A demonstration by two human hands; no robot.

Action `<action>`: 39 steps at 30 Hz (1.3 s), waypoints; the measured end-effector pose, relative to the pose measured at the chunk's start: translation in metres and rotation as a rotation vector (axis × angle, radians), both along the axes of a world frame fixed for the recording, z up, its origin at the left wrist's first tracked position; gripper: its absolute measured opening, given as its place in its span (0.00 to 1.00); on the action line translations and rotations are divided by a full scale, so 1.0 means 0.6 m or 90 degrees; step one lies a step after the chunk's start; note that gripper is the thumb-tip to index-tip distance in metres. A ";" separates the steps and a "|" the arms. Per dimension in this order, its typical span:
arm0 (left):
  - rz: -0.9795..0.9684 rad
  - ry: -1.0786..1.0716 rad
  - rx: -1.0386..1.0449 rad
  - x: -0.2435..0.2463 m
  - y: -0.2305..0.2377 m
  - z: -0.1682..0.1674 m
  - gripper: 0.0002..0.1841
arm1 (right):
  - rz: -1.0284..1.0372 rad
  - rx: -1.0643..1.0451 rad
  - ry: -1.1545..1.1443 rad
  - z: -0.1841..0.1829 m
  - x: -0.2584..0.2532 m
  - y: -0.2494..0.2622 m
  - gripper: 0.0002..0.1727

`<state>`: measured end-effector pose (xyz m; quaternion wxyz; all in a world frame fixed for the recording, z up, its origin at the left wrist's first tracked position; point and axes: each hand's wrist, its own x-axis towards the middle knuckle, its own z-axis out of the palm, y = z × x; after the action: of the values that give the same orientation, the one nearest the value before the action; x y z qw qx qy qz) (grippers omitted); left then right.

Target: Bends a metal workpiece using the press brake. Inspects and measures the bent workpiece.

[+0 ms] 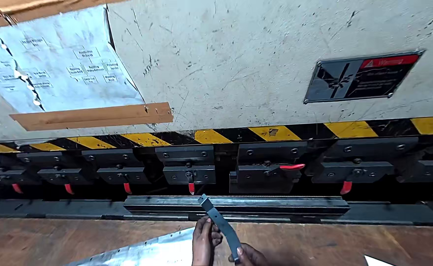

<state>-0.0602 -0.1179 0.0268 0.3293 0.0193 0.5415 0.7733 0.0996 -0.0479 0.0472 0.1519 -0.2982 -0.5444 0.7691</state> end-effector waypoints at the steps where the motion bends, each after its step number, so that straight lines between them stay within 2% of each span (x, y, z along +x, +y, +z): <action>1: 0.025 0.019 0.010 0.001 0.006 -0.008 0.17 | 0.003 0.003 0.013 -0.002 -0.003 -0.003 0.15; 3: 0.034 0.045 0.011 0.012 0.007 -0.013 0.16 | -0.006 -0.005 0.016 -0.007 0.007 -0.009 0.14; 7: -0.063 0.134 0.011 0.024 0.018 -0.021 0.18 | -0.063 0.034 0.018 -0.005 0.001 0.003 0.13; 12: -0.143 0.291 -0.094 0.011 0.064 -0.029 0.19 | -0.173 0.043 0.025 -0.039 -0.066 0.061 0.15; 16: -0.222 0.375 -0.198 0.007 0.103 -0.023 0.20 | -0.167 0.043 0.014 -0.048 -0.083 0.092 0.14; 19: -0.185 0.421 -0.216 0.005 0.112 -0.034 0.19 | -0.127 0.131 -0.036 -0.044 -0.079 0.106 0.11; 21: -0.131 0.420 -0.179 0.002 0.116 -0.041 0.17 | -0.153 0.198 -0.059 -0.043 -0.084 0.108 0.10; 24: -0.084 0.414 -0.138 0.003 0.113 -0.044 0.13 | -0.206 0.216 -0.075 -0.036 -0.093 0.097 0.20; 27: -0.110 0.451 -0.109 0.004 0.099 -0.039 0.12 | -0.237 0.206 -0.070 -0.030 -0.097 0.089 0.26; 31: -0.185 0.439 -0.052 -0.007 0.092 -0.041 0.20 | -0.273 0.228 -0.052 -0.040 -0.102 0.088 0.21; 36: -0.128 0.487 -0.043 -0.006 0.102 -0.050 0.18 | -0.288 0.312 -0.042 -0.062 -0.105 0.086 0.15; 39: -0.106 0.457 -0.100 -0.004 0.105 -0.048 0.15 | -0.257 0.342 -0.028 -0.073 -0.105 0.092 0.15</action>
<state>-0.0626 -0.0547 -0.0019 0.1807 0.3074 0.6764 0.6444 0.0365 0.0072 0.0035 0.3628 -0.3657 -0.6605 0.5463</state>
